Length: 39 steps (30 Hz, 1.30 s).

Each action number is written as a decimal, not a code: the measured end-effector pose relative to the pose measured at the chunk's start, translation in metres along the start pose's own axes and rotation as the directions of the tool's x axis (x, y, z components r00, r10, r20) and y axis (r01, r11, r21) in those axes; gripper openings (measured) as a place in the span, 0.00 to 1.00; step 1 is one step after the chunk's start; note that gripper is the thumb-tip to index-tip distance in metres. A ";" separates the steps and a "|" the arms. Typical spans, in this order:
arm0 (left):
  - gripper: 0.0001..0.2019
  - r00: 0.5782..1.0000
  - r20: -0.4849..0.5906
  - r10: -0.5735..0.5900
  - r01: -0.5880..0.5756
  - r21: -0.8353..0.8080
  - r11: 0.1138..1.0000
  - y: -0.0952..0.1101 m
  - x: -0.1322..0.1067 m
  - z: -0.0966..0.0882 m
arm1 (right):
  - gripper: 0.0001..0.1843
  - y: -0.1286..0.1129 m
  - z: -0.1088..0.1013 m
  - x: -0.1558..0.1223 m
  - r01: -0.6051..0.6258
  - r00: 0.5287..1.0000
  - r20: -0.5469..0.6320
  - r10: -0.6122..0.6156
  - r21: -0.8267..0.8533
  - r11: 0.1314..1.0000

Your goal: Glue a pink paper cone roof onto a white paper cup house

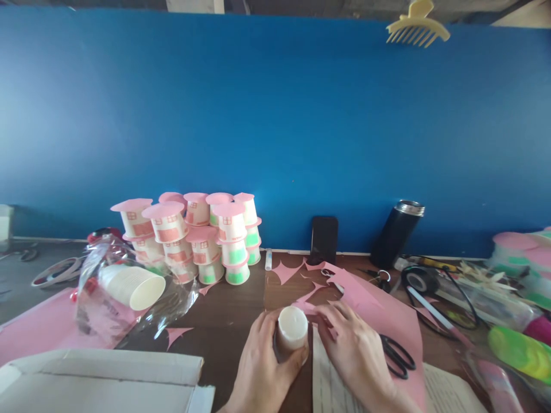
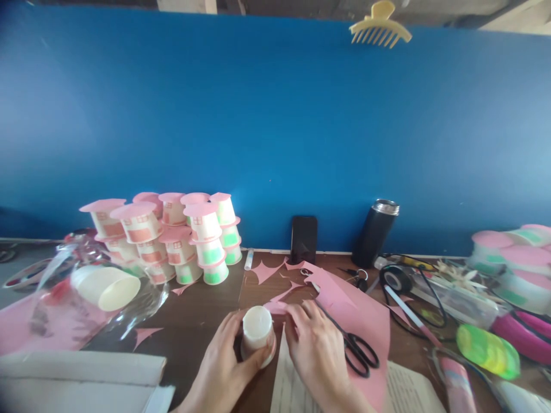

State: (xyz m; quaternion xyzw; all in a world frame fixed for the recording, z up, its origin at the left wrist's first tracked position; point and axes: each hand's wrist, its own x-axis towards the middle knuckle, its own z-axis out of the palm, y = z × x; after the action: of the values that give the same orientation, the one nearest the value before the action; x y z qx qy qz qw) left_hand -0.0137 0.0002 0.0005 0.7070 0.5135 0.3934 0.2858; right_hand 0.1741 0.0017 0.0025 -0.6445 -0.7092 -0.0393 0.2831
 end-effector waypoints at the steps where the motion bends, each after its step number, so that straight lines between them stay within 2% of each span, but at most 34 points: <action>1: 0.20 1.000 0.001 0.004 -0.004 0.001 1.000 0.000 0.000 0.000 | 0.10 0.001 0.000 0.000 -0.014 1.000 -0.020 0.014 0.020 1.000; 6: 0.21 1.000 0.001 -0.017 0.017 0.015 1.000 -0.003 0.000 0.002 | 0.06 0.008 -0.004 0.002 -0.076 0.986 -0.135 0.101 0.177 0.981; 12: 0.28 0.998 0.007 -0.063 0.063 0.032 0.998 -0.010 0.000 0.006 | 0.06 0.004 -0.014 0.000 -0.036 0.957 -0.258 0.132 0.348 0.937; 17: 0.34 0.997 0.020 -0.075 0.075 -0.001 0.997 -0.014 -0.001 0.007 | 0.08 -0.006 -0.020 -0.007 0.099 0.945 -0.325 0.043 0.410 0.907; 20: 0.38 0.999 -0.029 0.014 -0.016 -0.062 0.998 -0.013 -0.002 0.003 | 0.10 -0.012 -0.019 -0.012 0.162 0.947 -0.322 -0.017 0.430 0.888; 21: 0.37 0.997 -0.064 0.049 -0.054 -0.077 0.996 -0.011 -0.002 0.001 | 0.11 -0.014 -0.018 -0.014 0.175 0.949 -0.315 -0.033 0.436 0.883; 23: 0.28 0.985 -0.149 0.087 -0.101 -0.087 0.991 -0.008 -0.003 -0.005 | 0.13 -0.018 -0.016 -0.017 0.199 0.950 -0.305 -0.063 0.440 0.875; 25: 0.16 0.973 -0.220 0.069 -0.093 -0.101 0.991 -0.004 -0.003 -0.009 | 0.13 -0.022 -0.014 -0.018 0.241 0.940 -0.325 -0.100 0.431 0.870; 27: 0.11 0.972 -0.232 0.029 -0.063 -0.143 0.988 -0.002 -0.003 -0.011 | 0.13 -0.024 -0.014 -0.018 0.288 0.924 -0.359 -0.134 0.418 0.862; 31: 0.18 0.979 -0.200 -0.028 -0.034 -0.302 0.953 0.001 -0.002 -0.011 | 0.16 -0.023 -0.015 -0.018 0.368 0.885 -0.416 -0.208 0.355 0.859; 35: 0.19 0.975 -0.199 -0.099 -0.012 -0.492 0.870 0.006 -0.001 -0.011 | 0.18 -0.019 -0.016 -0.017 0.427 0.855 -0.430 -0.289 0.269 0.863; 39: 0.19 0.981 -0.153 -0.119 0.024 -0.514 0.857 0.008 -0.002 -0.013 | 0.19 -0.018 -0.014 -0.017 0.450 0.849 -0.418 -0.324 0.247 0.858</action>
State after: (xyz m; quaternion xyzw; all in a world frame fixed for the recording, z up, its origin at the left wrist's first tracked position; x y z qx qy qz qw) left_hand -0.0213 -0.0038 0.0133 0.5483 0.4408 0.5661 0.4297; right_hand 0.1623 -0.0222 0.0120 -0.4092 -0.7575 -0.0927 0.5001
